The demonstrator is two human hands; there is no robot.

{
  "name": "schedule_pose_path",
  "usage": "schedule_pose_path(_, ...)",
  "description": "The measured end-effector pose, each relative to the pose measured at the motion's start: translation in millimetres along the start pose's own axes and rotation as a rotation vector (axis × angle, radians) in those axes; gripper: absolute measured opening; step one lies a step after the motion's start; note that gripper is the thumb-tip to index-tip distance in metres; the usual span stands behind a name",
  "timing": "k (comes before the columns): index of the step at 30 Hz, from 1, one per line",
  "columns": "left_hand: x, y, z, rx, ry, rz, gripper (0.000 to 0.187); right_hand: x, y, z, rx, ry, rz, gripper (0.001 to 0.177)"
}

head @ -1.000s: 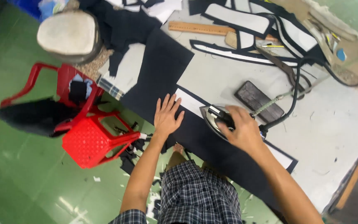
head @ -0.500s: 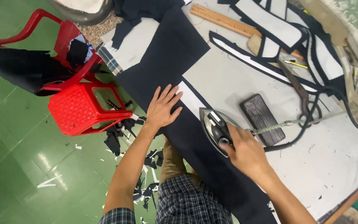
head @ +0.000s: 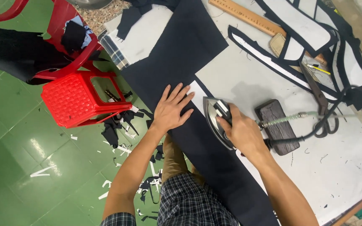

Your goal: The person irons a long piece of black fabric on a white work table using a steam iron. They place a white rectangular piece of material onto the fabric and press it down with the iron. The person uses a small wooden block to press along the edges while ironing.

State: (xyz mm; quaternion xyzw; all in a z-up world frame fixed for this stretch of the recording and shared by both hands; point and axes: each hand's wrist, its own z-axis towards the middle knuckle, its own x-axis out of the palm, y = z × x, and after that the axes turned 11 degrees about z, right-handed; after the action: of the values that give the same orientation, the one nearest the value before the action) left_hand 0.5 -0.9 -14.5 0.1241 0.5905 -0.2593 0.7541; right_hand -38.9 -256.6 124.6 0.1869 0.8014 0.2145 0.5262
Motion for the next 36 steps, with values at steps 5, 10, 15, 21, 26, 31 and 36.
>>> schedule_pose_path(5,1,-1,-1,-0.001,-0.001,0.000,0.055,-3,3,7,0.042,0.060,-0.021,0.057)
schedule_pose_path(10,3,1,-3,0.009,0.000,0.026,0.055,-13,-2,-21,0.078,0.118,-0.010,0.054)
schedule_pose_path(15,5,0,-3,0.016,0.001,0.053,0.055,-20,-20,-65,0.202,0.182,-0.055,0.056)
schedule_pose_path(21,0,-2,-2,0.009,0.035,0.056,0.055,-26,-44,-112,0.319,0.238,-0.075,0.056)
schedule_pose_path(26,-2,-3,-1,0.007,0.039,0.055,0.054,-26,-59,-134,0.380,0.230,-0.046,0.056)
schedule_pose_path(31,-12,-5,3,0.005,0.046,0.049,0.054,-13,-78,-145,0.416,0.224,-0.015,0.054)
schedule_pose_path(36,-29,-6,8,0.087,0.014,0.075,0.051,13,-108,-149,0.209,-0.005,-0.018,0.055)
